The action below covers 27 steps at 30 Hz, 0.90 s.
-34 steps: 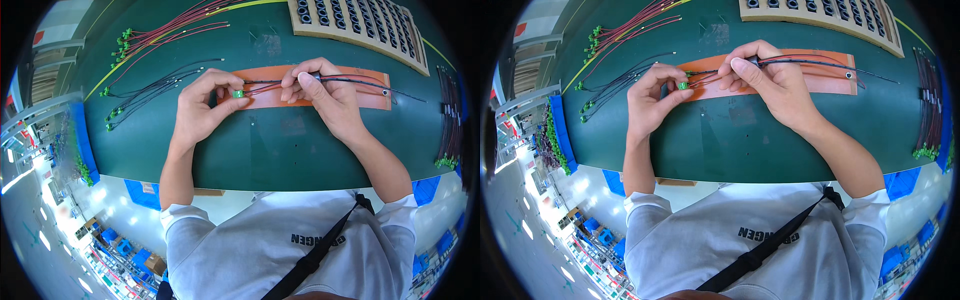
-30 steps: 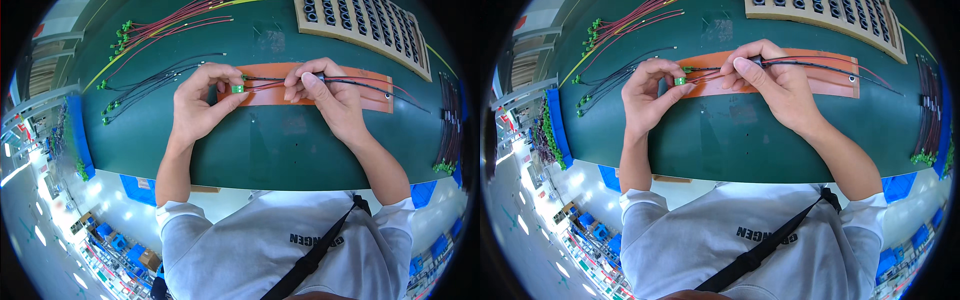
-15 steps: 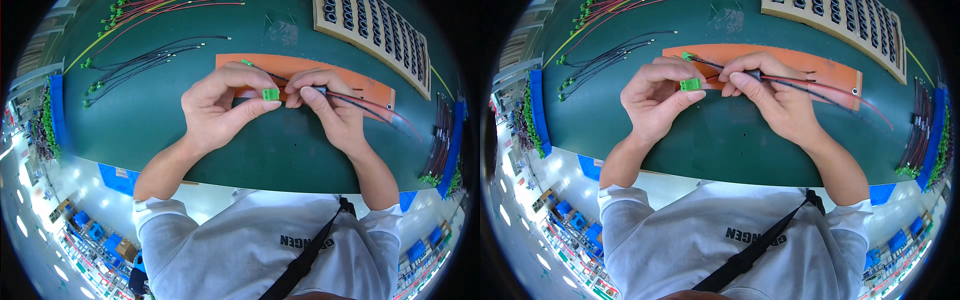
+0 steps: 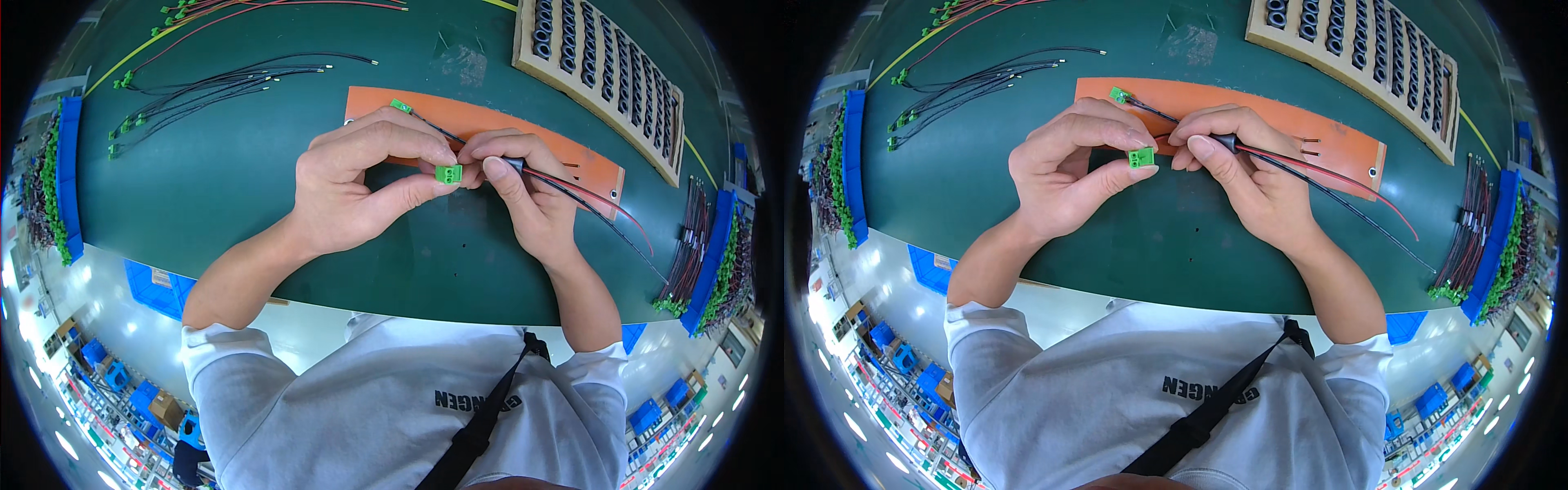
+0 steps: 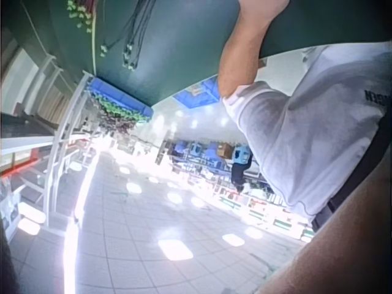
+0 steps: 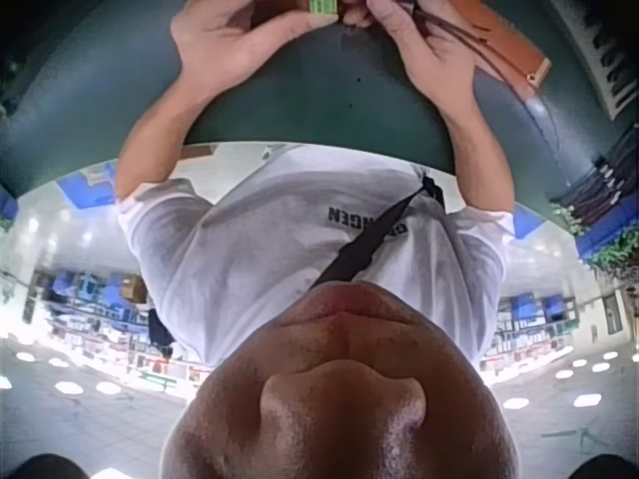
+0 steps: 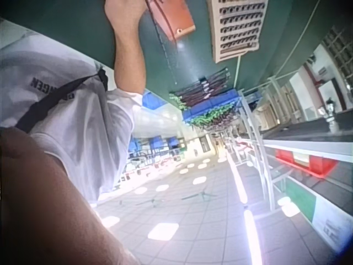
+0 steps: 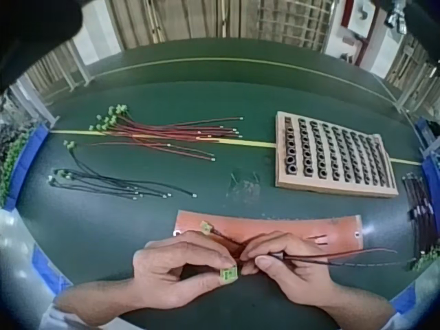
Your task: The person assembles small green connectors and electrical wires at a workbench using a small assembly tool.
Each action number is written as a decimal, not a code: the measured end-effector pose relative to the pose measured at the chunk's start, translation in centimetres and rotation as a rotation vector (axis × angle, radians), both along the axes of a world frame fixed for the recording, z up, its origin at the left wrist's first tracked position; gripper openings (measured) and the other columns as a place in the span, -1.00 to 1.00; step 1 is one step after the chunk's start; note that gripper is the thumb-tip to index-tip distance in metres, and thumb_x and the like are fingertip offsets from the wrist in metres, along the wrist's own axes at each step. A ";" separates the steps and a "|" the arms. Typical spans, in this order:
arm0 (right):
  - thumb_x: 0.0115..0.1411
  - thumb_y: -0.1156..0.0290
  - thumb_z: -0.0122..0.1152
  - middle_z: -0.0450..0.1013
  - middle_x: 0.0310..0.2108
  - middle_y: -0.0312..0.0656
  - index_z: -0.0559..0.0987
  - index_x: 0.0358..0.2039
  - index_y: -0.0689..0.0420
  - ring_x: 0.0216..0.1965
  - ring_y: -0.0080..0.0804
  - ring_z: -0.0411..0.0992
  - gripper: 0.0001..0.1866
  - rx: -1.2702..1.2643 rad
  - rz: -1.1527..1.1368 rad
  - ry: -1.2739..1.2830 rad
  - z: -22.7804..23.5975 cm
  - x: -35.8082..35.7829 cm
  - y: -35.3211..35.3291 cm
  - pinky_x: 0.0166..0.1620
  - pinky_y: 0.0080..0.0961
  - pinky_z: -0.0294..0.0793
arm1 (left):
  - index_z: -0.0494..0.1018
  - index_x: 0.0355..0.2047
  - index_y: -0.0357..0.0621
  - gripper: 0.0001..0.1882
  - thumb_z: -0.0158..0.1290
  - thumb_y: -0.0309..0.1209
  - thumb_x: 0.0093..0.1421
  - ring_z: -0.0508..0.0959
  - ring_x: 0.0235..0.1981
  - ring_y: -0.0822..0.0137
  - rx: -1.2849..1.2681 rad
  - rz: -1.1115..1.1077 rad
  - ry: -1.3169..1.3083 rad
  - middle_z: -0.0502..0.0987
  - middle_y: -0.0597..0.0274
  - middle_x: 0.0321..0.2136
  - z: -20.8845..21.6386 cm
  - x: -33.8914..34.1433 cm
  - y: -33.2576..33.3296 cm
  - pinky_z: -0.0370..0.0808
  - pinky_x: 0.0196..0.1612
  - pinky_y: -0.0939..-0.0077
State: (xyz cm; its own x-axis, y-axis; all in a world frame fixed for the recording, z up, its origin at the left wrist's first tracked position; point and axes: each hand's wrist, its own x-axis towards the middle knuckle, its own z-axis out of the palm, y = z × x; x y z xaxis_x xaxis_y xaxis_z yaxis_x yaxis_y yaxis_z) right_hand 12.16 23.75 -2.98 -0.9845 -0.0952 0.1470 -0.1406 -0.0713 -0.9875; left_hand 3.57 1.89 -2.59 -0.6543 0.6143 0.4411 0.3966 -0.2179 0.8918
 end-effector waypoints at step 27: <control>0.47 0.48 0.02 0.53 -0.06 -0.04 0.49 -0.04 0.31 -0.17 -0.43 0.55 -0.82 -0.151 -0.034 -0.070 0.1 -0.2 0.5 -0.09 -0.52 0.55 | 0.37 -0.02 -0.30 -0.68 0.13 -0.72 0.25 0.61 -0.06 0.16 0.094 0.035 -0.248 0.55 -0.14 -0.13 -0.3 -0.7 -0.4 0.67 -0.03 0.28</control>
